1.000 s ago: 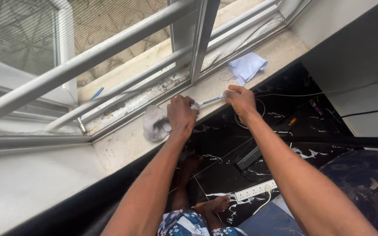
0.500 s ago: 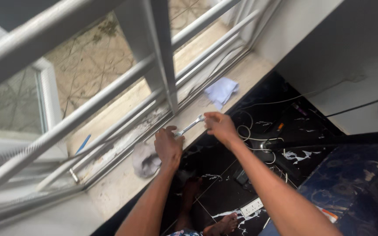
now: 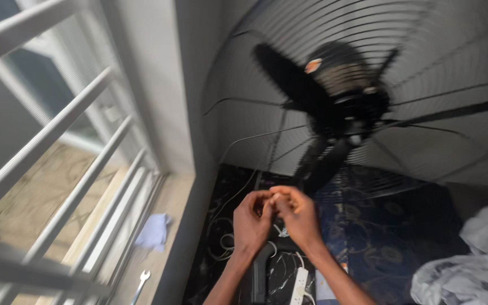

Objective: The person uses a wrench to tighten the central nut securing the fan blades to the motor. Then the person attaches the front wire cage to the fan head, aligning and snapping it into place.

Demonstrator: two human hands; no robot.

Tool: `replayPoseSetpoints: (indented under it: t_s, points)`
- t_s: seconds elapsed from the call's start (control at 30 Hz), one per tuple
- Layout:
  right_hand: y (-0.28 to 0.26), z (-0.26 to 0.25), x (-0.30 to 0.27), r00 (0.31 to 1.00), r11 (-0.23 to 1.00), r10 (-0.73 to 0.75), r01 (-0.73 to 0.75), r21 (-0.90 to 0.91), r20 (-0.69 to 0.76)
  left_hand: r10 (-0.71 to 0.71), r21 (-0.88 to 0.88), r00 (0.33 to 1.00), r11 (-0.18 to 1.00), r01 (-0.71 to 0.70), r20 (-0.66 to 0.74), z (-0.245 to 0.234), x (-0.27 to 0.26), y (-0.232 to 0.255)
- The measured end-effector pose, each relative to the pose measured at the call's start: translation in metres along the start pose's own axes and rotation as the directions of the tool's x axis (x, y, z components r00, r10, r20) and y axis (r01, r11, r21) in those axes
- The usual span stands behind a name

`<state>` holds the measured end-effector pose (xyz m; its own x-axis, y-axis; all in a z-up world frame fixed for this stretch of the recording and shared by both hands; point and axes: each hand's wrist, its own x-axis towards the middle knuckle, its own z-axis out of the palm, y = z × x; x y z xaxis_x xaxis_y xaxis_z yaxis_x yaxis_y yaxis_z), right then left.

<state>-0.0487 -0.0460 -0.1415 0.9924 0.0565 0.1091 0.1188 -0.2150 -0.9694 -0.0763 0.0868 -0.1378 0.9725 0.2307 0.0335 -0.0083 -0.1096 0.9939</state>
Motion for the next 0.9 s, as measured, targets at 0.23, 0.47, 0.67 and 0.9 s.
replayPoseSetpoints:
  t_s: [0.23,0.47,0.67,0.9]
  points:
    - [-0.128,-0.119,-0.008,0.602,0.487,-0.782,0.426,-0.762,-0.163,0.179,0.001,0.983,0.984,-0.179,0.033,0.079,0.031,0.052]
    - [-0.149,-0.175,0.019,0.653,0.199,-0.756,0.292,-0.935,0.043,0.351,-0.083,0.928,0.928,-0.363,-0.127,0.095,0.021,0.115]
    - [-0.052,-0.134,-0.001,0.813,0.505,-0.581,0.398,-0.766,0.039,0.525,-0.327,0.821,0.752,-0.572,-0.227,0.138,-0.009,0.203]
    - [0.061,-0.012,-0.039,0.92,0.946,-0.032,0.154,-0.286,0.39,0.302,-0.019,0.412,0.826,-0.564,0.86,0.162,-0.066,0.17]
